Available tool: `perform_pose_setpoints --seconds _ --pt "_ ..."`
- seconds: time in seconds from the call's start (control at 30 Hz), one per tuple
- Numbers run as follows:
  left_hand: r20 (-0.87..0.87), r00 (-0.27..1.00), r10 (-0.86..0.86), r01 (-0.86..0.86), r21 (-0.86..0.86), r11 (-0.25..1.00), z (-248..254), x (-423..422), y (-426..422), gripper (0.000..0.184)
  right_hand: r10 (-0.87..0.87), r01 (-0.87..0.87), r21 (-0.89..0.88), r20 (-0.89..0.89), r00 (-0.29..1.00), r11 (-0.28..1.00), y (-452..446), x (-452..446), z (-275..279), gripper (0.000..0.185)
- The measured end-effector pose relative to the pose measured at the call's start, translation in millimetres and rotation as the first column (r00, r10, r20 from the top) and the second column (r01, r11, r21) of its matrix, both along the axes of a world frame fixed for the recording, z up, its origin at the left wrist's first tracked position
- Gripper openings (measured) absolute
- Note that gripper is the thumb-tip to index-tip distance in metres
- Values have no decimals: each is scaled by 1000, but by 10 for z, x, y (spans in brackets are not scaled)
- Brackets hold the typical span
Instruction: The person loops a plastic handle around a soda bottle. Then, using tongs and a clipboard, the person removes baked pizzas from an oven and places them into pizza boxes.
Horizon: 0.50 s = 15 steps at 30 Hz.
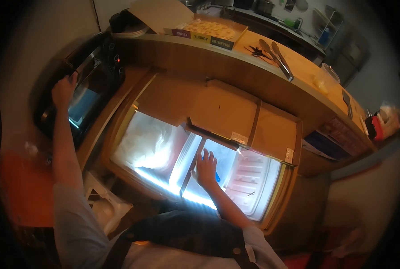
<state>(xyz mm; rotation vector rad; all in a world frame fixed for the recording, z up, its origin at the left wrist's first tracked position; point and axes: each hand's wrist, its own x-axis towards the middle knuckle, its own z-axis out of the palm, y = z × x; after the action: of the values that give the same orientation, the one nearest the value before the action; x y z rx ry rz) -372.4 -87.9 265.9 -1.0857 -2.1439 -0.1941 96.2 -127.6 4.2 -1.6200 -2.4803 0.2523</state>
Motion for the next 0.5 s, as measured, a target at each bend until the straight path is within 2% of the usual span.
perform_pose_setpoints --seconds 0.07,0.1,0.2,0.3,0.4,0.5 --pt "-4 1000 6 -6 -8 1000 -20 -16 12 55 -65 63 -20 -80 995 998 0 32 98 75" --pt "-5 1000 -16 16 18 1000 -47 -52 21 55 -122 112 -113 -83 989 987 8 75 47 72" --pt "31 999 -16 15 22 1000 -25 -3 12 53 -147 139 -207 -25 989 968 -39 218 -166 73" --pt "14 1000 6 -6 27 1000 -60 -88 37 51 -12 20 155 -57 998 988 -125 268 -212 73" --pt "33 999 23 -23 5 1000 -44 -80 35 51 -101 96 -55 -94 990 994 -168 205 -212 71" --pt "0 1000 -6 6 52 999 -51 -83 22 49 -69 84 133 -116 991 987 -222 212 -251 62"
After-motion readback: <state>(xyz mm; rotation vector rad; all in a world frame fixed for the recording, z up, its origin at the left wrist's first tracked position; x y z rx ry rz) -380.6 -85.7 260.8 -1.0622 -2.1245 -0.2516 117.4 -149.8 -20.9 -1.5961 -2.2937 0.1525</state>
